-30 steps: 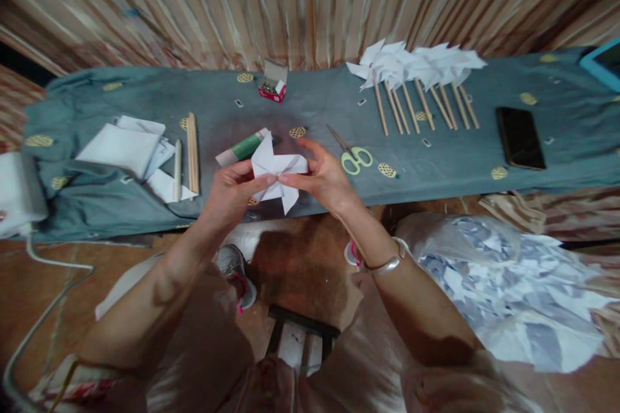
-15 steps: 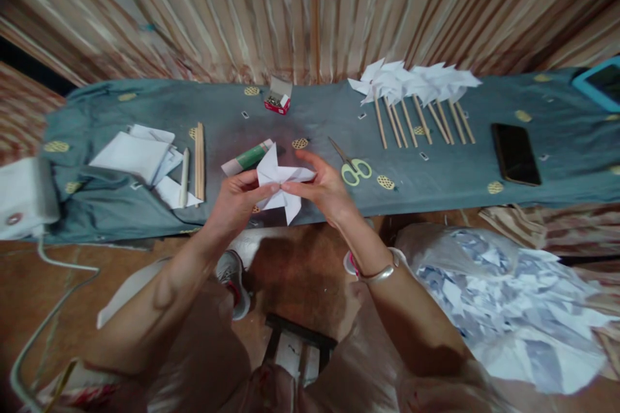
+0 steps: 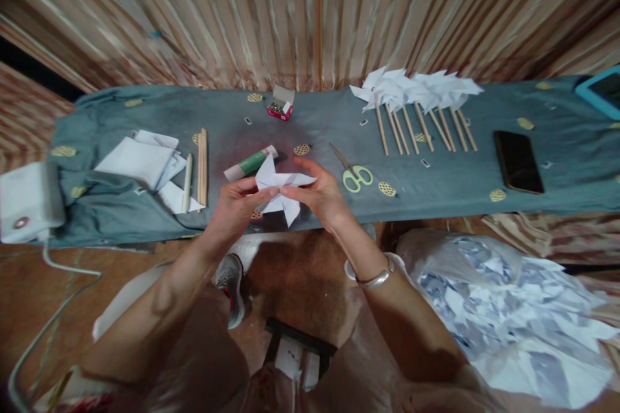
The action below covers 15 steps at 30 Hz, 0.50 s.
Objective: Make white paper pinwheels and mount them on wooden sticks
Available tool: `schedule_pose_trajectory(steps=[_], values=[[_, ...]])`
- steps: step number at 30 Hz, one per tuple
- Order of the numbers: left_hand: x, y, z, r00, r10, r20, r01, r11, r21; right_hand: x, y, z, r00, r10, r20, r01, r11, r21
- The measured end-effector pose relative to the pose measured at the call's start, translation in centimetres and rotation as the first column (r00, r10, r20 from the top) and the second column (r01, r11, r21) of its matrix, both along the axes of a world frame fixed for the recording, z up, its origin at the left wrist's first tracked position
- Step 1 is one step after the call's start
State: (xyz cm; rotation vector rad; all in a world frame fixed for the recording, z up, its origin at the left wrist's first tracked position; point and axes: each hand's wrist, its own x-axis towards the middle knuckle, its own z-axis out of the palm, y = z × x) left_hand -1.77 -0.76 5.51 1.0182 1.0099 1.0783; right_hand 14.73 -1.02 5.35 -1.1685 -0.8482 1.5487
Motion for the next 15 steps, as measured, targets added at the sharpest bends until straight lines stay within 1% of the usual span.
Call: schedule_pose_trajectory(steps=[6,10,15], values=[[-0.16,0.11,-0.35,1.0,0.0,-0.001,0.0,1.0,-0.006,-0.15,-0.1,0.29,1.0,-0.016,-0.019,0.015,0.999,-0.05],[-0.06,0.16,-0.45,1.0,-0.005,0.015,0.005,1.0,-0.01,-0.02,-0.14,0.34,1.0,0.0,-0.008,-0.001,0.999,-0.054],[0.1,0.08,-0.23,0.999,-0.011,0.03,0.011,1.0,-0.017,0.11,-0.21,0.34,1.0,-0.004,0.012,0.004,0.999,-0.046]])
